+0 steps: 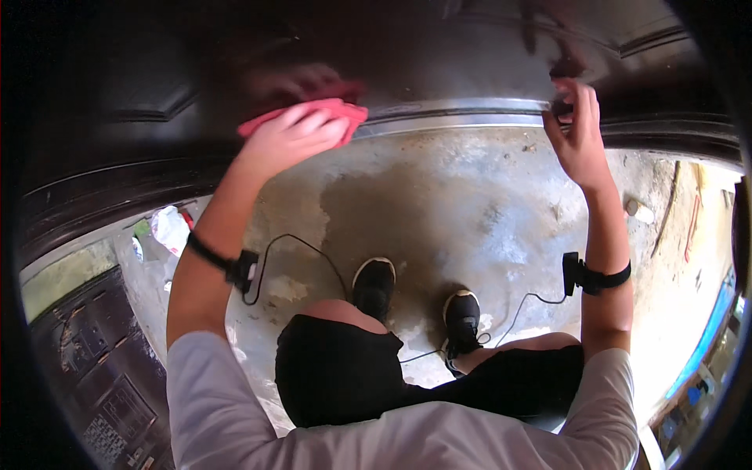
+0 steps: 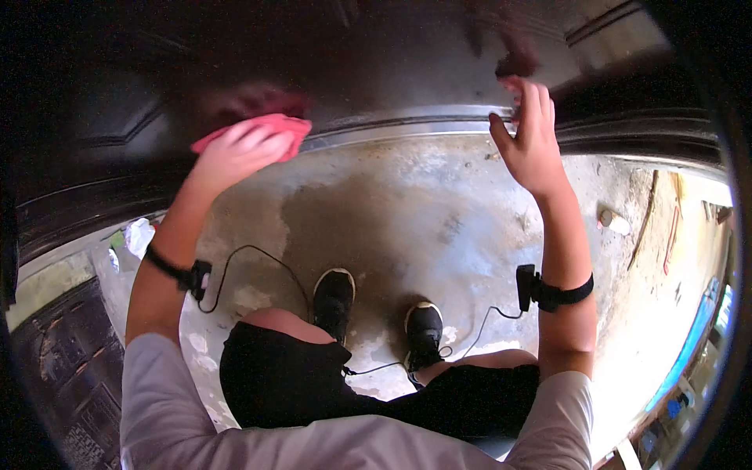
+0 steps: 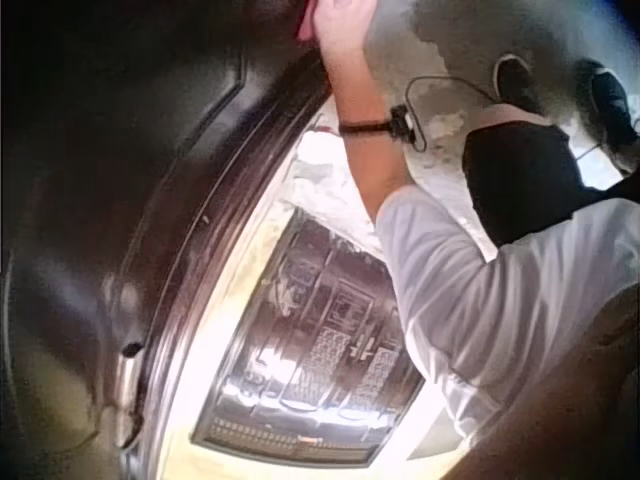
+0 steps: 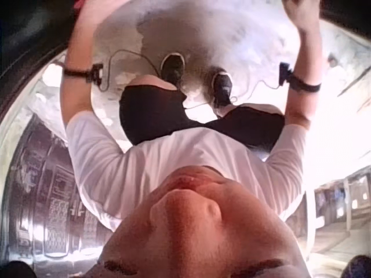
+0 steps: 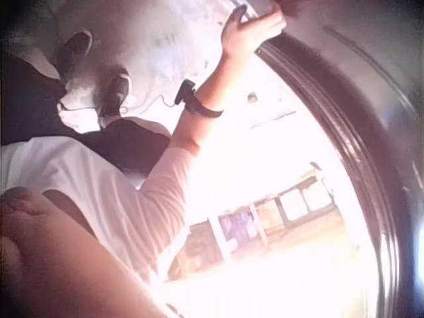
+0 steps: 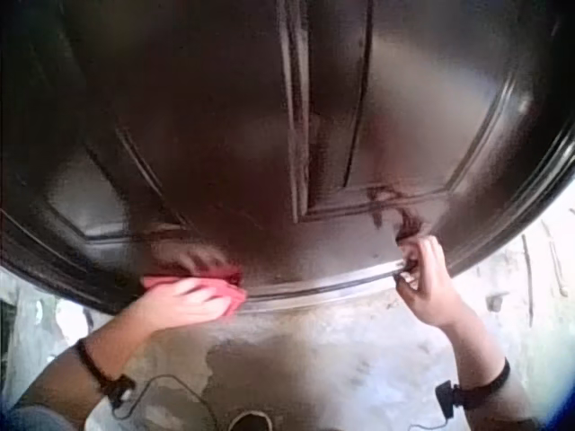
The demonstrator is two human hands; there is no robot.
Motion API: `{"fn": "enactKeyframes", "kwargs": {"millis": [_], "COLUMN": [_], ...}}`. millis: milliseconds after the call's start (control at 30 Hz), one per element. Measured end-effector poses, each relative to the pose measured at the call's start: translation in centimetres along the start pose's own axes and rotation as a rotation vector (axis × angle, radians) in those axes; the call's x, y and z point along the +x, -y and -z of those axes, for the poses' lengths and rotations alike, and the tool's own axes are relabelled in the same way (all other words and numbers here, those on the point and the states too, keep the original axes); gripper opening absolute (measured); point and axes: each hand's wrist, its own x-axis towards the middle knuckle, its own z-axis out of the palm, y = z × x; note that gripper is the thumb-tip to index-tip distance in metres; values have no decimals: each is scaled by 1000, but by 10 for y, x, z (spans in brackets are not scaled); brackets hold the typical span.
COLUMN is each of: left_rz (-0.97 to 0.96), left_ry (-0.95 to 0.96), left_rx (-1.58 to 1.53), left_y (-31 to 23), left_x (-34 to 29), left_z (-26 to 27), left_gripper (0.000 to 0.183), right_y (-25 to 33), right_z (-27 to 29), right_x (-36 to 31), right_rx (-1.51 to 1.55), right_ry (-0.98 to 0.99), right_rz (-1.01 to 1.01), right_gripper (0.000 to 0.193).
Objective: The person is cleaning a dark metal or wooden door using a pink cloth, wiping the panels and the frame.
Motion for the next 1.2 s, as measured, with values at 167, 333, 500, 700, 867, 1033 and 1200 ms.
{"fn": "enactKeyframes", "kwargs": {"millis": [167,333,500,700,867,1033,1200], "left_rz": [473,542,137,78,-29,230,441], "left_ry": [-373,-316,-120,-11,32,-23,-303], "left_rx": [231,120,51,47,72,195,370], "left_y": [89,52,-8,-85,-48,44,91], "left_x": [-58,-88,-69,-23,-33,-119,-121], "left_z": [120,77,-20,-95,-62,53,112], "left_gripper": [45,40,38,40,42,48,25], "right_y": [-4,-5,2,2,-4,-7,-18], "right_z": [2,4,3,-7,-1,-2,-2], "right_x": [-1,0,-2,3,2,2,3], "right_rx": [52,15,106,92,86,138,116], "right_ry": [37,20,36,29,27,6,-26], "right_rz": [-42,-44,-124,-155,-170,-186,-183], "right_gripper": [51,46,44,44,41,38,32]}}
